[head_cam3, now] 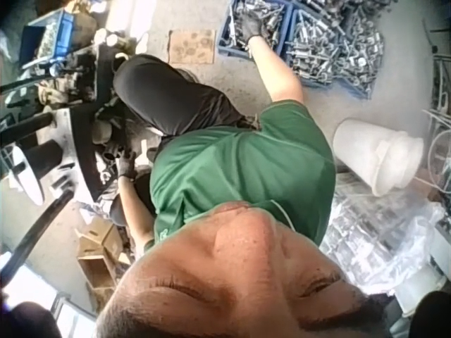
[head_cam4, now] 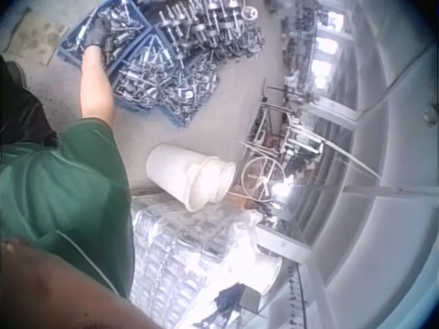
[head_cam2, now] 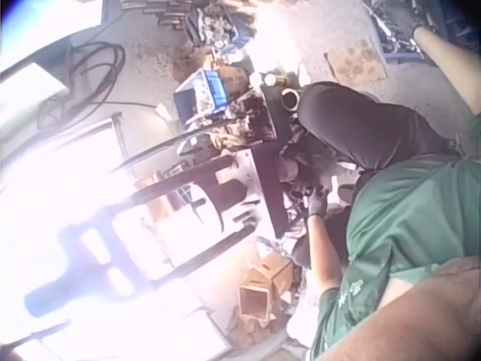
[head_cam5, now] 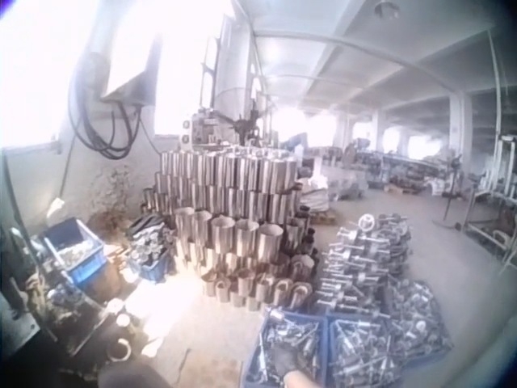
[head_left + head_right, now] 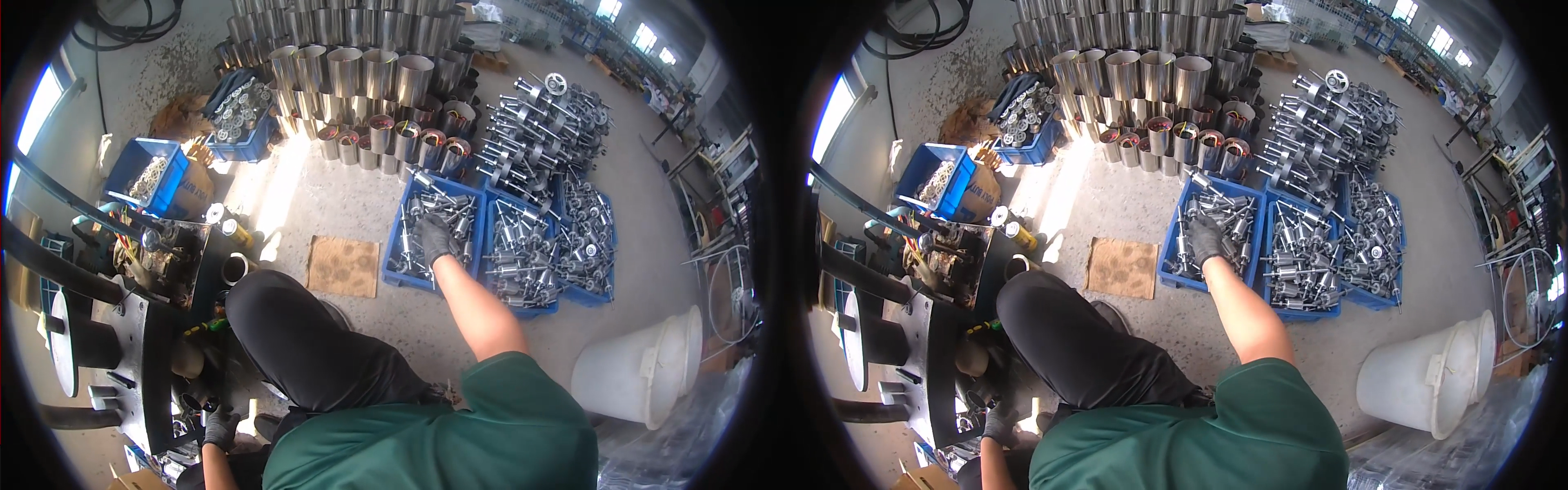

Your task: The person is assembling small metal mechanical components by inserting rods into housings and using a manual press.

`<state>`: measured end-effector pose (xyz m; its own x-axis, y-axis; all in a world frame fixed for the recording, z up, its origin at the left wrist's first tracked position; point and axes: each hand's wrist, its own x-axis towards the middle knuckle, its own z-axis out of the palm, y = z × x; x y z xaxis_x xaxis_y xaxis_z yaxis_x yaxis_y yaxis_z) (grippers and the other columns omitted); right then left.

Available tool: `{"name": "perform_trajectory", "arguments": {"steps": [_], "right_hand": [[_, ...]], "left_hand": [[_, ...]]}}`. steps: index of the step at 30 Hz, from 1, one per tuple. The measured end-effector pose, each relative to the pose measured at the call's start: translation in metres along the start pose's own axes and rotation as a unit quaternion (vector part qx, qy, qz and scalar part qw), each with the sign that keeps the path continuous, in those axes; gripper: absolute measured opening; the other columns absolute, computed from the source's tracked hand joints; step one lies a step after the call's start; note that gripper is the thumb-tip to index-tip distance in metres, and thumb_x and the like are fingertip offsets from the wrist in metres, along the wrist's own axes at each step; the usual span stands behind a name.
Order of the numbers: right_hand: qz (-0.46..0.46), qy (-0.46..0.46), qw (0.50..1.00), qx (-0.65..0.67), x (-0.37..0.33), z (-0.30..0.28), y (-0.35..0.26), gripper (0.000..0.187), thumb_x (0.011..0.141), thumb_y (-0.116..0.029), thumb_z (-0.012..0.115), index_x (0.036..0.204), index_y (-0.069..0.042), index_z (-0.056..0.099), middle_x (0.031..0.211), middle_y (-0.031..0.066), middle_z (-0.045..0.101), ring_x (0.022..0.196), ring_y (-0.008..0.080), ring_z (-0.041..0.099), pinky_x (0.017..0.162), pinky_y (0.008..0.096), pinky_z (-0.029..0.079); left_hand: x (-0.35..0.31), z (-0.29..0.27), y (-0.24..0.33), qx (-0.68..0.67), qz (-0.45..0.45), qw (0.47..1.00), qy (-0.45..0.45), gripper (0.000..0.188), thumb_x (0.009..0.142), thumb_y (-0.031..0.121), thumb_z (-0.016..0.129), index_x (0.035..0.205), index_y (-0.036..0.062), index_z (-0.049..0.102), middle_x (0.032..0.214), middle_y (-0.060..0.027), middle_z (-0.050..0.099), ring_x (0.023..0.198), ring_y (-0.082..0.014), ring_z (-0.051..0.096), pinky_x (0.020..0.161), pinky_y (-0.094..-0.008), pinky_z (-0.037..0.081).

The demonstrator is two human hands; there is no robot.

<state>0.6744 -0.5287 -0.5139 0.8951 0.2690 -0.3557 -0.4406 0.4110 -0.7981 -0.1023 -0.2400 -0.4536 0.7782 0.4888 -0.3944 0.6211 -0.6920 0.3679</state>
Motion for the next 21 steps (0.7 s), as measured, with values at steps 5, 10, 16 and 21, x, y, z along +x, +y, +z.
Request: {"name": "perform_trajectory", "arguments": {"steps": [5,10,16,21], "right_hand": [[0.023,-0.037,0.989,-0.139,-0.093,-0.047,0.06,0.028,0.098,-0.005,0.067,0.126,-0.002,0.064,0.099,0.0082,0.073,0.079,0.0166,0.072,0.067,0.0285,0.058],[-0.009,-0.078,0.914,-0.399,-0.152,-0.084,0.087,0.028,0.096,-0.012,0.072,0.121,0.0,0.068,0.099,0.0093,0.074,0.073,0.0182,0.072,0.071,0.0317,0.059],[-0.184,-0.063,0.878,-0.437,-0.111,-0.109,0.069,0.023,0.095,-0.013,0.067,0.115,-0.003,0.074,0.099,0.0189,0.077,0.091,0.0298,0.074,0.083,0.0363,0.057],[-0.259,0.035,0.819,-0.51,-0.069,-0.13,0.041,0.022,0.101,-0.005,0.06,0.12,-0.007,0.071,0.097,0.007,0.076,0.092,0.0157,0.071,0.082,0.03,0.054]], "left_hand": [[0.038,-0.025,0.061,-0.076,-0.186,0.979,-0.048,0.041,0.09,0.023,0.07,0.123,0.0018,0.063,0.103,-0.0252,0.073,0.093,-0.0374,0.072,0.085,-0.0441,0.057],[0.046,-0.017,0.063,-0.048,-0.14,0.987,-0.066,0.04,0.091,0.028,0.068,0.122,0.0027,0.065,0.096,-0.0233,0.074,0.09,-0.0363,0.072,0.082,-0.0432,0.057],[0.047,0.008,0.014,-0.133,-0.184,0.972,-0.061,0.041,0.087,0.024,0.073,0.121,0.0011,0.066,0.098,-0.0231,0.074,0.089,-0.0357,0.072,0.08,-0.0439,0.057],[0.047,0.029,-0.055,-0.083,-0.043,0.995,-0.042,0.042,0.086,0.023,0.073,0.12,-0.0006,0.066,0.098,-0.0233,0.074,0.09,-0.0339,0.072,0.082,-0.0433,0.057]]}}
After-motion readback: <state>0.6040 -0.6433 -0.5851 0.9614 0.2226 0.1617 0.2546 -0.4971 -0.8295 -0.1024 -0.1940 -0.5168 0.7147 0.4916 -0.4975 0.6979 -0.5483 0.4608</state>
